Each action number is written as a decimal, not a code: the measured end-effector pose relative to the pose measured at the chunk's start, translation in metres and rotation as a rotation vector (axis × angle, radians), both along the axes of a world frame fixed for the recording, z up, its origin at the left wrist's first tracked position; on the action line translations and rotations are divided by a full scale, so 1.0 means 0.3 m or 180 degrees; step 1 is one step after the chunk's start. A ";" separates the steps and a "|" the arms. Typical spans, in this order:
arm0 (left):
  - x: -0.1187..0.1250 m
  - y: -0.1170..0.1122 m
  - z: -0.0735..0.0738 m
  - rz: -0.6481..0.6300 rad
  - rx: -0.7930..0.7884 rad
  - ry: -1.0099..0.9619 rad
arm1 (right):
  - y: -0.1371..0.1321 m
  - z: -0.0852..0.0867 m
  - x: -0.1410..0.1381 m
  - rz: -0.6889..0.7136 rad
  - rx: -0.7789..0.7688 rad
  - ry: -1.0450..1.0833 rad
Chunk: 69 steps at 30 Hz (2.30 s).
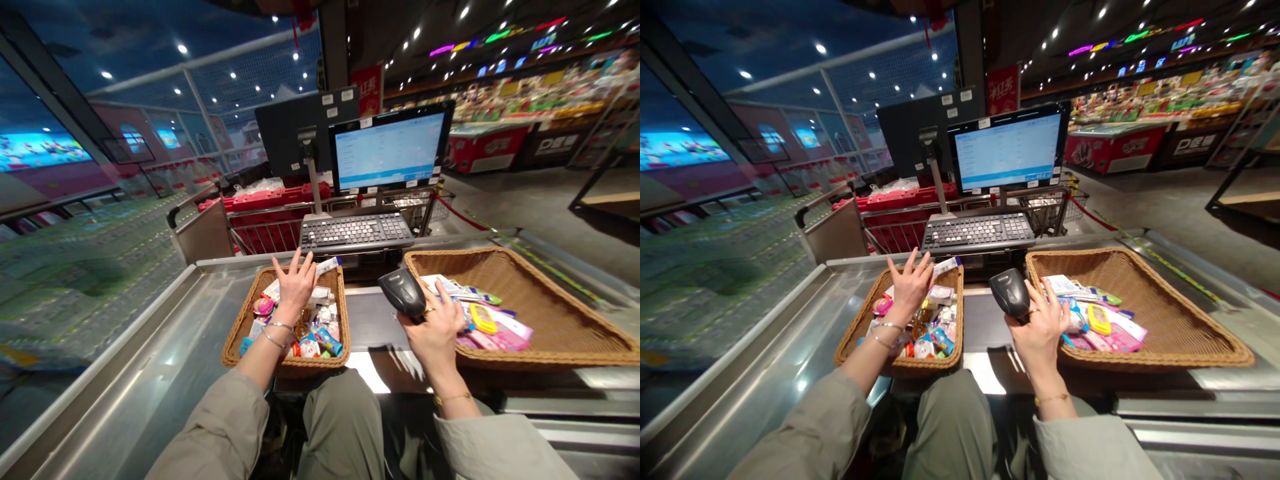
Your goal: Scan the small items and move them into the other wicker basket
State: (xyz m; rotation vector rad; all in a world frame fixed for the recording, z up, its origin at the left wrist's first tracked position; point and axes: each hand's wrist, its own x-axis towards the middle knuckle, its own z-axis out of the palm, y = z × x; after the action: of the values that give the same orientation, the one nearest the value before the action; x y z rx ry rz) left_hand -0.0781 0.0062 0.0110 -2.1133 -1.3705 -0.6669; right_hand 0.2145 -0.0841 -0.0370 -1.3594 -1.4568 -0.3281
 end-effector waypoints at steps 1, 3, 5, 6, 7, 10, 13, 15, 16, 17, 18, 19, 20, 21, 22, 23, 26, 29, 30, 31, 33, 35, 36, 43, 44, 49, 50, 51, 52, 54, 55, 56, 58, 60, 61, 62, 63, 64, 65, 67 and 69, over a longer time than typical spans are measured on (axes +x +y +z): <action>0.014 0.002 0.003 -0.0047 0.0068 -0.0032 | -0.002 0.002 -0.002 0.0008 -0.0007 -0.0026; 0.048 0.005 0.009 -0.0130 0.0178 -0.0089 | -0.004 0.006 -0.005 0.0022 -0.0015 -0.0089; 0.085 0.008 0.014 -0.0200 0.0256 -0.0118 | -0.005 0.007 -0.007 0.0029 -0.0021 -0.0149; 0.103 0.010 0.016 -0.0228 0.0292 -0.0121 | -0.005 0.007 -0.007 0.0035 -0.0020 -0.0171; 0.121 0.012 0.018 -0.0257 0.0328 -0.0116 | -0.005 0.007 -0.007 0.0042 -0.0023 -0.0186; 0.165 0.016 0.021 -0.0332 0.0396 -0.0100 | -0.004 0.005 -0.003 0.0063 -0.0031 -0.0198; 0.197 0.018 0.021 -0.0367 0.0353 -0.0134 | -0.004 0.004 0.000 0.0093 -0.0058 -0.0203; 0.213 0.018 0.020 -0.0369 0.0313 -0.0152 | -0.004 0.004 0.002 0.0106 -0.0050 -0.0221; 0.220 0.019 0.020 -0.0371 0.0309 -0.0151 | -0.004 0.003 0.002 0.0108 -0.0036 -0.0227; 0.226 0.019 0.019 -0.0377 0.0314 -0.0145 | -0.004 0.002 0.002 0.0113 -0.0023 -0.0235; 0.232 0.020 0.018 -0.0388 0.0323 -0.0139 | -0.003 0.002 0.002 0.0118 -0.0015 -0.0239; 0.237 0.021 0.017 -0.0404 0.0326 -0.0135 | -0.003 0.001 0.002 0.0126 -0.0013 -0.0244; 0.242 0.021 0.017 -0.0425 0.0315 -0.0136 | -0.003 0.000 0.002 0.0136 -0.0016 -0.0250; 0.247 0.022 0.018 -0.0451 0.0292 -0.0143 | -0.003 -0.001 0.002 0.0142 -0.0023 -0.0254; 0.251 0.021 0.019 -0.0476 0.0258 -0.0155 | -0.003 -0.001 0.002 0.0146 -0.0033 -0.0260; 0.254 0.021 0.020 -0.0498 0.0222 -0.0169 | -0.003 -0.001 0.002 0.0146 -0.0044 -0.0261; 0.262 0.017 0.023 -0.0548 0.0179 -0.0196 | -0.003 -0.001 0.001 0.0137 -0.0096 -0.0258; 0.268 0.014 0.023 -0.0570 0.0191 -0.0192 | -0.004 0.001 0.001 0.0140 -0.0107 -0.0266; 0.269 0.013 0.023 -0.0572 0.0193 -0.0190 | -0.004 0.002 0.001 0.0145 -0.0102 -0.0272; 0.270 0.013 0.022 -0.0569 0.0195 -0.0187 | -0.005 0.002 0.001 0.0150 -0.0092 -0.0285; 0.271 0.013 0.021 -0.0560 0.0201 -0.0175 | -0.004 0.002 0.002 0.0145 -0.0056 -0.0319; 0.272 0.013 0.020 -0.0554 0.0210 -0.0160 | -0.004 0.001 0.002 0.0135 -0.0003 -0.0356; 0.272 0.014 0.019 -0.0554 0.0214 -0.0153 | -0.003 0.000 0.002 0.0133 0.0020 -0.0363; 0.280 0.017 0.019 -0.0556 0.0298 -0.0134 | -0.002 -0.003 0.005 0.0167 -0.0035 -0.0287; 0.281 0.017 0.019 -0.0557 0.0297 -0.0138 | -0.003 -0.003 0.005 0.0168 -0.0045 -0.0287; 0.286 0.015 0.024 -0.0584 0.0269 -0.0172 | -0.010 0.002 0.008 0.0155 -0.0063 -0.0268; 0.287 0.015 0.024 -0.0587 0.0263 -0.0172 | -0.012 0.004 0.009 0.0138 -0.0080 -0.0240; 0.289 0.015 0.024 -0.0589 0.0264 -0.0171 | -0.014 0.005 0.011 0.0117 -0.0095 -0.0210; 0.291 0.015 0.024 -0.0591 0.0273 -0.0165 | -0.017 0.007 0.014 0.0093 -0.0098 -0.0184; 0.298 0.017 0.026 -0.0599 0.0312 -0.0150 | -0.022 0.009 0.023 0.0031 -0.0068 -0.0145; 0.303 0.017 0.027 -0.0610 0.0330 -0.0141 | -0.024 0.010 0.030 0.0001 -0.0049 -0.0131; 0.308 0.017 0.028 -0.0626 0.0344 -0.0133 | -0.027 0.010 0.037 -0.0024 -0.0033 -0.0120; 0.320 0.018 0.033 -0.0679 0.0360 -0.0118 | -0.032 0.011 0.052 -0.0078 -0.0006 -0.0093; 0.334 0.017 0.038 -0.0752 0.0373 -0.0106 | -0.038 0.014 0.068 -0.0138 0.0027 -0.0072; 0.342 0.016 0.039 -0.0793 0.0375 -0.0099 | -0.042 0.017 0.077 -0.0169 0.0040 -0.0059; 0.351 0.016 0.040 -0.0829 0.0374 -0.0093 | -0.046 0.019 0.086 -0.0206 0.0048 -0.0040; 0.359 0.016 0.040 -0.0865 0.0373 -0.0082 | -0.050 0.022 0.095 -0.0243 0.0056 -0.0018; 0.368 0.017 0.039 -0.0899 0.0368 -0.0068 | -0.054 0.024 0.105 -0.0283 0.0062 0.0008; 0.378 0.017 0.037 -0.0933 0.0360 -0.0055 | -0.058 0.026 0.115 -0.0324 0.0068 0.0034; 0.397 0.019 0.031 -0.1006 0.0340 -0.0024 | -0.065 0.029 0.136 -0.0412 0.0081 0.0098; 0.418 0.022 0.025 -0.1092 0.0313 0.0015 | -0.071 0.029 0.157 -0.0505 0.0075 0.0177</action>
State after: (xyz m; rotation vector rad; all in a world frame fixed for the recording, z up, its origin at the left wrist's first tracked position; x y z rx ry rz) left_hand 0.0473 0.0127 0.0187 -2.2882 -0.9574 -0.8434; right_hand 0.2615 -0.1053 -0.0283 -1.4573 -1.2986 -0.4051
